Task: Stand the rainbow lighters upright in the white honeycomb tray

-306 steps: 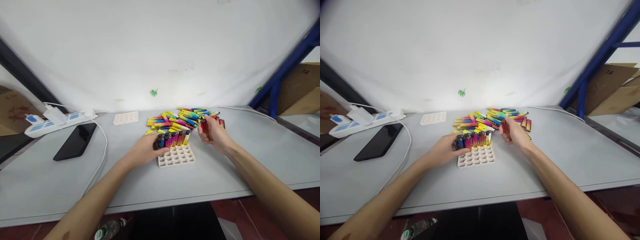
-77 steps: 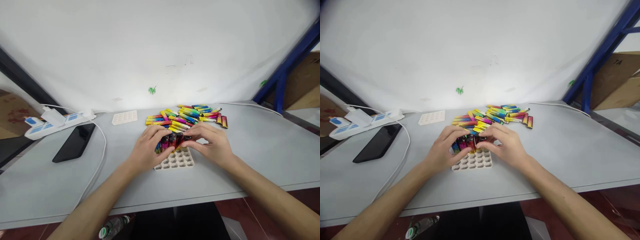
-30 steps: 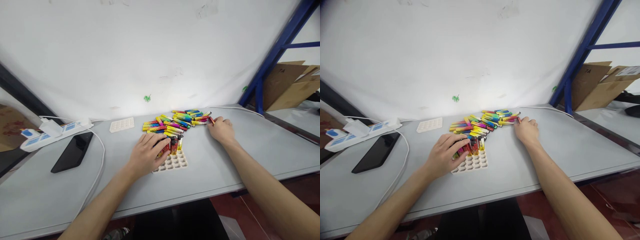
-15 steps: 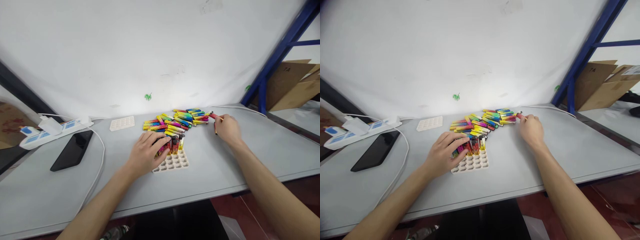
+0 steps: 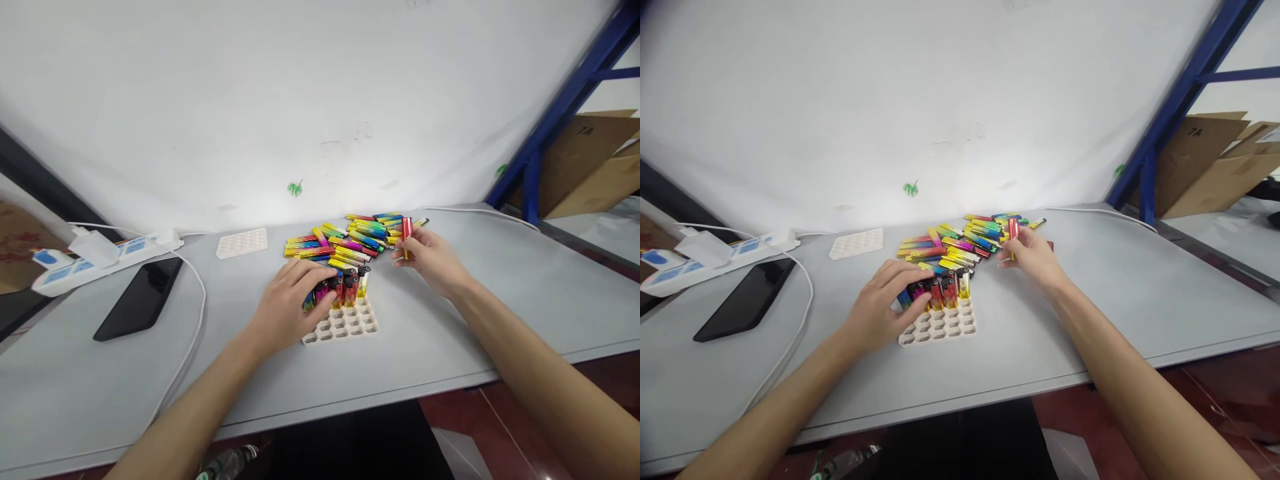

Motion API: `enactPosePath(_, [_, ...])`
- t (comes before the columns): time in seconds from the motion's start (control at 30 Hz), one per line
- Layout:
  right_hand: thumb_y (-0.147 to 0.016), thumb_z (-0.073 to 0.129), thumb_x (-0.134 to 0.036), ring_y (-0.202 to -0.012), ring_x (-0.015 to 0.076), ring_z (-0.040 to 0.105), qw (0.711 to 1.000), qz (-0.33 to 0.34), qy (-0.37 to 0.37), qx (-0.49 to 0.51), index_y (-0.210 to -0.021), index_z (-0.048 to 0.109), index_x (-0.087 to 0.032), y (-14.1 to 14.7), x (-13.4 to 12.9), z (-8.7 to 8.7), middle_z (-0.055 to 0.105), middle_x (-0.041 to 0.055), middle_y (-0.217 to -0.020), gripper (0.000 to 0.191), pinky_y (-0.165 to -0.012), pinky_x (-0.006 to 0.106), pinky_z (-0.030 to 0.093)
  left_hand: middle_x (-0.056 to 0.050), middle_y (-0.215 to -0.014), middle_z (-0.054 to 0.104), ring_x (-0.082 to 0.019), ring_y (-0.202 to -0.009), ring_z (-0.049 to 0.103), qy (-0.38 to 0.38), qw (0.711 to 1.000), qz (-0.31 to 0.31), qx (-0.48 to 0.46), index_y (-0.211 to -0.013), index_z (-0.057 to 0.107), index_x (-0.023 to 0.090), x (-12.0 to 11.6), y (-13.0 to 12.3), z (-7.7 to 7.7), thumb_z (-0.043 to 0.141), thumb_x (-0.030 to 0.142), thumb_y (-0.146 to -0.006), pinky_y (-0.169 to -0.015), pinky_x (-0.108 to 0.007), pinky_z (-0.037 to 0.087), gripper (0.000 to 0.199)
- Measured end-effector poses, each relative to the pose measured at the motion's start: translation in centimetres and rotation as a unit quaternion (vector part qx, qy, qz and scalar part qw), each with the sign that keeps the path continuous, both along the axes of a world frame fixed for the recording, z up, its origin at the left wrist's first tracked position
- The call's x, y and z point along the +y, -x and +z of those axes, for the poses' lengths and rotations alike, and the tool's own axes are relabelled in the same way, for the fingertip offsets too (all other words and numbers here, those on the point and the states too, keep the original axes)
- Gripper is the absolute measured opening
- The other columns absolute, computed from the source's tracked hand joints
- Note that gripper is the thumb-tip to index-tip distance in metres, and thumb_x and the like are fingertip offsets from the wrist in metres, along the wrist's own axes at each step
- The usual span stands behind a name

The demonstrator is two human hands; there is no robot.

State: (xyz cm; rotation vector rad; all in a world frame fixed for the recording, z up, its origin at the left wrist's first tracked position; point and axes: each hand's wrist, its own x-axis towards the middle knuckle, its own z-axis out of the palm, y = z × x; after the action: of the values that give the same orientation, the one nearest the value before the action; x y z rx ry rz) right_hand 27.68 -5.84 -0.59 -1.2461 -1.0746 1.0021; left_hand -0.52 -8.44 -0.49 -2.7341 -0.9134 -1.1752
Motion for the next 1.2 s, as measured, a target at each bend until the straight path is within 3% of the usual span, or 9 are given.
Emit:
enactPosePath(0.13, [-0.068, 0.061, -0.018, -0.063, 0.0134, 0.057, 0.997, 0.026, 0.02, 0.068, -0.089, 0.054, -0.022, 0.7, -0.1, -0.1, 0.06, -0.0021, -0.074, 0.023, -0.049, 0.026, 0.051, -0.006, -0.105, 0.065, -0.021, -0.099, 0.059, 0.002, 1.0, -0.001, -0.001, -0.114, 0.061, 0.021, 0.0, 0.0, 0.0, 0.06, 0.022, -0.088, -0.088, -0.037, 0.051, 0.025])
enactPosePath(0.3, [-0.07, 0.059, -0.02, -0.063, 0.0168, 0.059, 0.995, 0.066, 0.042, 0.055, -0.091, 0.045, -0.023, 1.3, -0.3, -0.4, 0.063, -0.0013, -0.071, 0.025, -0.052, 0.03, 0.051, -0.007, -0.105, 0.065, -0.02, -0.098, 0.059, -0.002, 1.0, -0.004, -0.005, -0.113, 0.061, 0.019, 0.0, 0.0, 0.0, 0.06, 0.021, -0.088, -0.087, -0.036, 0.052, 0.025])
enactPosePath(0.43, [-0.07, 0.057, -0.019, -0.059, 0.0157, 0.054, 0.995, 0.083, 0.047, 0.039, -0.101, 0.051, -0.025, 1.7, -0.5, -0.4, 0.055, -0.0047, -0.062, 0.033, -0.051, 0.029, 0.049, -0.006, -0.105, 0.066, -0.02, -0.098, 0.06, -0.002, 1.0, 0.002, -0.004, -0.114, 0.061, 0.02, 0.0, 0.0, 0.0, 0.06, 0.021, -0.089, -0.087, -0.036, 0.052, 0.025])
enactPosePath(0.53, [-0.07, 0.058, -0.02, -0.056, 0.0129, 0.046, 0.994, 0.086, 0.041, 0.06, -0.093, 0.055, -0.024, 1.8, -0.5, -0.3, 0.048, -0.0044, -0.061, 0.024, -0.046, 0.024, 0.04, -0.006, -0.105, 0.066, -0.02, -0.098, 0.06, 0.0, 1.0, 0.001, -0.005, -0.113, 0.061, 0.021, 0.0, -0.1, 0.0, 0.059, 0.022, -0.089, -0.088, -0.036, 0.052, 0.024])
enactPosePath(0.6, [-0.075, 0.06, -0.03, -0.053, 0.011, 0.04, 0.99, 0.091, 0.05, 0.094, -0.081, 0.054, -0.022, 1.8, -0.5, -0.2, 0.043, -0.0036, -0.06, 0.012, -0.042, 0.022, 0.032, -0.006, -0.104, 0.066, -0.02, -0.099, 0.061, 0.002, 1.0, 0.002, -0.004, -0.113, 0.062, 0.021, 0.0, -0.1, 0.0, 0.059, 0.022, -0.089, -0.088, -0.035, 0.052, 0.024])
enactPosePath(0.7, [-0.083, 0.052, -0.058, -0.049, 0.0098, 0.033, 0.983, 0.107, 0.066, 0.134, -0.069, 0.049, -0.021, 1.6, -0.4, 0.0, 0.037, -0.0029, -0.059, 0.04, -0.041, 0.022, 0.023, -0.006, -0.105, 0.066, -0.02, -0.099, 0.06, 0.006, 1.0, 0.005, -0.003, -0.113, 0.061, 0.021, 0.0, -0.1, 0.0, 0.059, 0.023, -0.089, -0.088, -0.035, 0.052, 0.024])
enactPosePath(0.8, [-0.083, 0.045, -0.07, -0.046, 0.0094, 0.027, 0.981, 0.118, 0.072, 0.136, -0.063, 0.044, -0.021, 1.5, -0.3, 0.0, 0.032, -0.0036, -0.055, 0.053, -0.04, 0.023, 0.018, -0.006, -0.106, 0.065, -0.019, -0.1, 0.06, 0.007, 1.0, 0.003, -0.003, -0.114, 0.061, 0.02, 0.0, -0.1, 0.0, 0.059, 0.022, -0.089, -0.089, -0.035, 0.051, 0.024])
enactPosePath(1.0, [-0.09, 0.038, -0.055, -0.043, 0.0086, 0.019, 0.98, 0.125, 0.108, 0.113, -0.059, 0.038, -0.021, 1.7, 0.0, -0.7, 0.027, -0.0046, -0.051, 0.047, -0.04, 0.023, 0.01, -0.006, -0.106, 0.065, -0.019, -0.1, 0.06, 0.012, 1.0, -0.001, -0.001, -0.114, 0.061, 0.02, -0.1, 0.0, 0.0, 0.059, 0.022, -0.09, -0.09, -0.036, 0.051, 0.024])
enactPosePath(1.2, [-0.092, 0.036, -0.044, -0.043, 0.0084, 0.019, 0.985, 0.123, 0.088, 0.084, -0.06, 0.04, -0.02, 1.9, -0.5, -0.6, 0.027, -0.0049, -0.052, 0.04, -0.041, 0.022, 0.011, -0.006, -0.107, 0.065, -0.019, -0.101, 0.06, 0.008, 1.0, 0.002, 0.0, -0.114, 0.061, 0.019, 0.0, -0.1, 0.0, 0.059, 0.022, -0.09, -0.089, -0.035, 0.052, 0.025])
